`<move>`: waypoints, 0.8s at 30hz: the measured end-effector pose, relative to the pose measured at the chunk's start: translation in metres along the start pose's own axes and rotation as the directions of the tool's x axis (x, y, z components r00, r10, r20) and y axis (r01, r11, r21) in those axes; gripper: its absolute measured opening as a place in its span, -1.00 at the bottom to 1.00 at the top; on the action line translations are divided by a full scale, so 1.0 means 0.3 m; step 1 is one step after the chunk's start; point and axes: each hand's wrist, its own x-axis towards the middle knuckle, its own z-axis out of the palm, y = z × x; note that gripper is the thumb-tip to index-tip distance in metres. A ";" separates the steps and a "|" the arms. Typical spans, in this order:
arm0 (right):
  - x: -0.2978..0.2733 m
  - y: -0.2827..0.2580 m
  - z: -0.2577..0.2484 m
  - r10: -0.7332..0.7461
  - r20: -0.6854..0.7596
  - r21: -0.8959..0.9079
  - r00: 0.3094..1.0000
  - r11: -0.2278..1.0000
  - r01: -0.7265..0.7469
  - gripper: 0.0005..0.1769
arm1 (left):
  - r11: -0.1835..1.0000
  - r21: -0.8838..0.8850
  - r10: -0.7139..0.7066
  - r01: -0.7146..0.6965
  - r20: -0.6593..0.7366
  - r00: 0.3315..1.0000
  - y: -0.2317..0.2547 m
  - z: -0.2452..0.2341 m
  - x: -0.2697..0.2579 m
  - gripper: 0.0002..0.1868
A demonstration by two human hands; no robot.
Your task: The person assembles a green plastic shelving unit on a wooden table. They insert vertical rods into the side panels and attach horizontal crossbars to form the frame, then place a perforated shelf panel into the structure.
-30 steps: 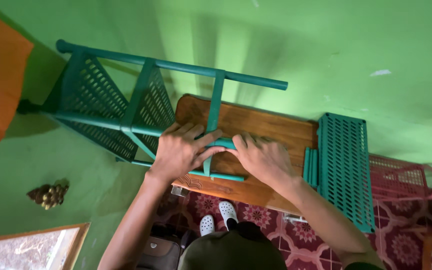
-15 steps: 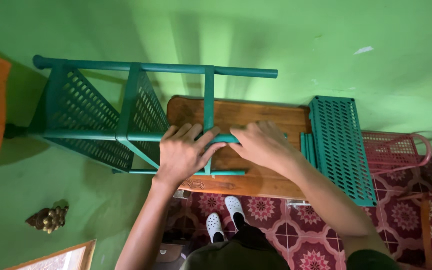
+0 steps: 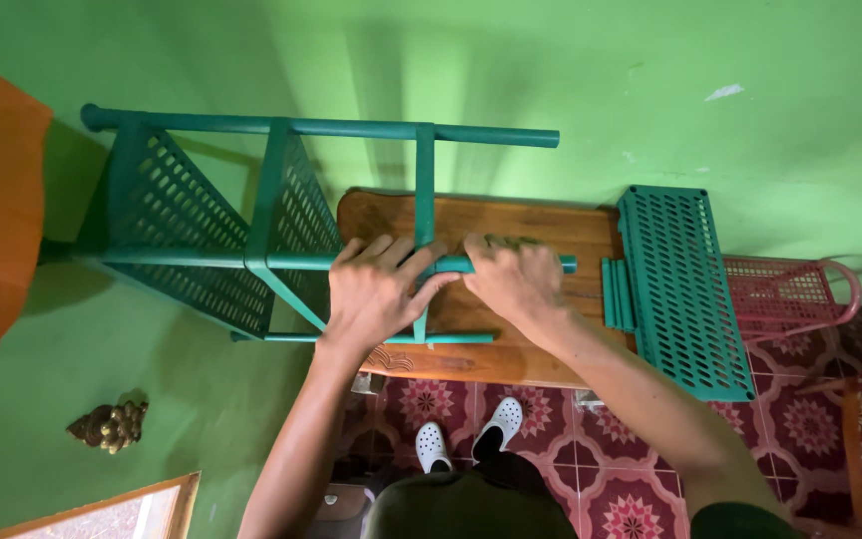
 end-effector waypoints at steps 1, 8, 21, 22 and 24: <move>-0.007 0.001 0.013 -0.016 -0.083 -0.016 0.996 1.000 0.015 -0.81 | 1.000 0.002 -0.004 0.004 0.005 1.000 0.001 0.000 -0.002 -0.63; -0.027 0.028 0.032 -0.053 -0.064 -0.136 0.997 0.990 0.044 -0.72 | 0.999 0.007 -0.035 0.036 -0.052 0.998 0.011 0.013 -0.005 -0.59; -0.226 0.127 0.014 0.253 0.317 0.184 0.914 0.929 -0.321 -0.71 | 0.950 0.160 -0.258 0.268 -0.079 0.963 0.081 0.082 -0.086 -0.47; -0.241 0.123 0.038 0.253 0.233 0.250 0.939 0.918 -0.309 -0.71 | 0.948 0.144 -0.270 0.284 -0.111 0.956 0.090 0.096 -0.092 -0.46; -0.278 0.108 0.077 0.286 0.151 0.315 0.946 0.893 -0.321 -0.68 | 0.939 0.114 -0.304 0.325 -0.173 0.937 0.120 0.121 -0.113 -0.44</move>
